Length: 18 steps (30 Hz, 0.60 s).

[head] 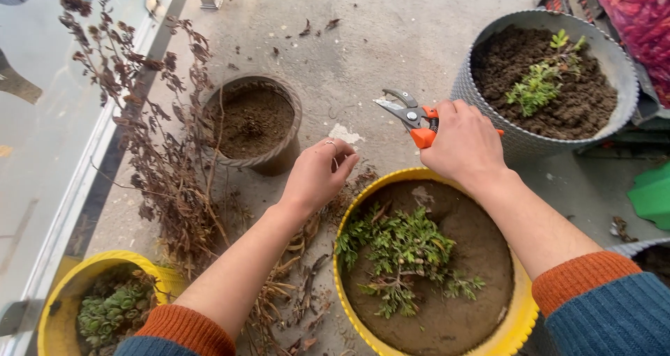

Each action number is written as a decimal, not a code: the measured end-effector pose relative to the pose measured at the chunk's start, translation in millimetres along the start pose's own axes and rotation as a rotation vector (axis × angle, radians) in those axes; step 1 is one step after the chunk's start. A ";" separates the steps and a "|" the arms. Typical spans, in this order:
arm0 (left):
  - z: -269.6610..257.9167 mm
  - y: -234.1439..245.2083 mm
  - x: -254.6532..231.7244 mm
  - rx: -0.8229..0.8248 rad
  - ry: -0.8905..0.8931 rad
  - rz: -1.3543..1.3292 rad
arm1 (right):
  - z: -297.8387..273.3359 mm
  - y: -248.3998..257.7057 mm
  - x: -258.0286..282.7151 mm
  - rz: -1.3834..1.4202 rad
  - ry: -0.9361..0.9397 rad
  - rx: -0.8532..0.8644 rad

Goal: Pruning dead branches from a potted plant using shears on a balcony.

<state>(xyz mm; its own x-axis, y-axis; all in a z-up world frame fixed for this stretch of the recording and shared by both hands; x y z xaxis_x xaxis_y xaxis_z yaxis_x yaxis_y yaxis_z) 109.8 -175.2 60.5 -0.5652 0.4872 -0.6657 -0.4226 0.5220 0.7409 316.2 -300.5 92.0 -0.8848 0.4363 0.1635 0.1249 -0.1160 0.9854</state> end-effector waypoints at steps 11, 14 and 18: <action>-50.4 -109.8 -40.7 0.072 -0.379 0.679 | -93.2 70.6 -12.8 -0.012 -0.019 0.021; -49.5 -103.4 -37.2 0.154 -0.259 0.610 | -114.7 91.7 -9.2 0.017 -0.061 0.016; -61.6 -64.3 -61.9 0.208 -0.102 0.484 | -136.0 75.4 -24.1 0.037 -0.071 0.065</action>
Point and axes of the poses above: each hand's wrist, its own z-axis towards the middle knuckle, its own y-axis out of the back of the hand, x = y × z, the point moved 6 cm from there along z, towards the middle knuckle, and after that the axes turned 7 degrees about y, right-handed, at the moved point
